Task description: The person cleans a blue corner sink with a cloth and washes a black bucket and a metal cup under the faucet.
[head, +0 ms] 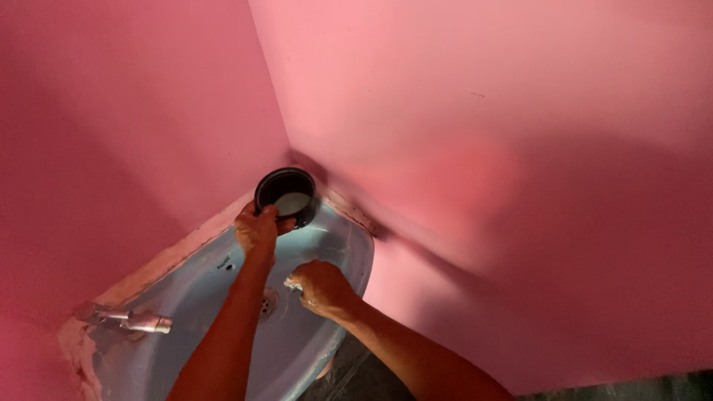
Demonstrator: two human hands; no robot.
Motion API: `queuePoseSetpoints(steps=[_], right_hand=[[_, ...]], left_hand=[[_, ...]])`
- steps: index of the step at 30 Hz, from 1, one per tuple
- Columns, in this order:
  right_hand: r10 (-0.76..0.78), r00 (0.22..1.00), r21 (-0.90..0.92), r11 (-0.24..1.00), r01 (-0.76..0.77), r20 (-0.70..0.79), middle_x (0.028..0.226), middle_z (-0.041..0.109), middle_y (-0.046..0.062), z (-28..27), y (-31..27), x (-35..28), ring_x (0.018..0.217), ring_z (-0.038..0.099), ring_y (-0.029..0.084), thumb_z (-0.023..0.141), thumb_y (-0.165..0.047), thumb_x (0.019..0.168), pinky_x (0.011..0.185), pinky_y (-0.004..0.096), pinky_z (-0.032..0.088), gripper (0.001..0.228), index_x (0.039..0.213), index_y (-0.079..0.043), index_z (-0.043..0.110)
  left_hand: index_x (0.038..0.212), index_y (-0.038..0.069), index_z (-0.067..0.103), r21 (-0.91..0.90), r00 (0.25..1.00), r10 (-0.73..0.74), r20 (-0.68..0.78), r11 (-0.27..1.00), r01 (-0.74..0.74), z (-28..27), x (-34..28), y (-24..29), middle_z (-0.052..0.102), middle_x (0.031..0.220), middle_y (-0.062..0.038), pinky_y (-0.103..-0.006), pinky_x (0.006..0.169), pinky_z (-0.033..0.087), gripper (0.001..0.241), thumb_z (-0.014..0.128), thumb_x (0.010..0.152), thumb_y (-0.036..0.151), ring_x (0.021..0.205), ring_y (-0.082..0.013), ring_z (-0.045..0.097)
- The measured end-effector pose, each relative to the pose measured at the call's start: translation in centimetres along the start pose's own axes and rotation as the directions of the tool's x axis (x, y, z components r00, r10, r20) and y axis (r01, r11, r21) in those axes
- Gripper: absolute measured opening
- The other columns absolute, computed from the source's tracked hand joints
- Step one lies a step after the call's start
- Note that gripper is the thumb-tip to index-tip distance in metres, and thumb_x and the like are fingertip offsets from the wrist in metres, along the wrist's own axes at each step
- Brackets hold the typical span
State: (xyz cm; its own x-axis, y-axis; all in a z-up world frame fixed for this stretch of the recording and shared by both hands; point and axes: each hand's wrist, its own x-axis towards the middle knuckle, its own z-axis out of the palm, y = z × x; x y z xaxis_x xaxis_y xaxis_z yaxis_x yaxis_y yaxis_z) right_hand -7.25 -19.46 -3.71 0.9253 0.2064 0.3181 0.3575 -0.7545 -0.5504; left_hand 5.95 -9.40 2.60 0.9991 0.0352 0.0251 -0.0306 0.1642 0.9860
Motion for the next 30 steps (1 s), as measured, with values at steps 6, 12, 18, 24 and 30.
queuePoseSetpoints(steps=[6,12,18,24,30], right_hand=[[-0.006,1.0,-0.014,1.0,0.006,0.009,0.107,0.076,0.016,0.3,-0.5,-0.1,0.103,0.071,0.034,0.071,0.001,0.073,0.093,0.045,0.055,0.038,0.11,-0.006,0.076],[0.099,0.995,0.104,0.99,-0.096,-0.022,0.11,0.074,0.021,-0.2,-1.1,1.3,0.104,0.07,0.039,0.063,0.005,0.077,0.094,0.047,0.054,0.04,0.116,-0.003,0.074],[0.177,0.981,0.109,0.977,-0.185,0.078,0.107,0.073,0.023,-1.0,-1.6,1.2,0.102,0.071,0.038,0.063,0.002,0.081,0.094,0.046,0.054,0.031,0.111,-0.001,0.073],[0.211,0.969,0.13,0.965,-0.227,0.13,0.103,0.074,0.022,-1.1,-2.5,1.3,0.095,0.071,0.038,0.06,0.005,0.078,0.088,0.047,0.056,0.044,0.116,-0.013,0.075],[0.175,0.985,0.021,0.984,-0.175,-0.009,0.097,0.076,0.017,-0.8,-1.7,1.2,0.093,0.071,0.036,0.064,0.0,0.076,0.083,0.048,0.056,0.037,0.106,-0.015,0.078]], left_hand=[[0.129,0.003,0.058,-0.162,0.998,-0.045,0.054,0.985,0.053,0.5,-1.4,-0.6,0.072,0.098,-0.013,-0.0325,0.058,0.066,0.044,0.068,0.094,0.029,0.063,-0.025,0.074],[0.144,0.01,0.044,-0.182,0.984,-0.03,0.176,0.981,0.063,-0.3,-2.7,-0.9,0.068,0.115,-0.012,-0.0329,0.067,0.066,0.072,0.076,0.084,0.033,0.082,-0.0257,0.077],[0.151,0.007,0.041,-0.131,0.969,-0.037,0.242,0.989,0.07,-1.4,-4.1,-0.1,0.065,0.128,-0.014,-0.0343,0.074,0.066,0.08,0.077,0.088,0.038,0.094,-0.0262,0.078],[0.16,0.017,0.019,-0.114,0.974,-0.041,0.224,0.991,0.068,-0.3,-5.3,0.0,0.057,0.138,-0.013,-0.0356,0.074,0.064,0.101,0.078,0.08,0.035,0.095,-0.0267,0.075],[0.161,0.013,0.005,-0.026,0.983,-0.061,0.173,0.997,0.067,-2.2,-6.4,-2.8,0.053,0.148,-0.018,-0.0393,0.077,0.062,0.109,0.078,0.085,0.039,0.104,-0.0277,0.076]])
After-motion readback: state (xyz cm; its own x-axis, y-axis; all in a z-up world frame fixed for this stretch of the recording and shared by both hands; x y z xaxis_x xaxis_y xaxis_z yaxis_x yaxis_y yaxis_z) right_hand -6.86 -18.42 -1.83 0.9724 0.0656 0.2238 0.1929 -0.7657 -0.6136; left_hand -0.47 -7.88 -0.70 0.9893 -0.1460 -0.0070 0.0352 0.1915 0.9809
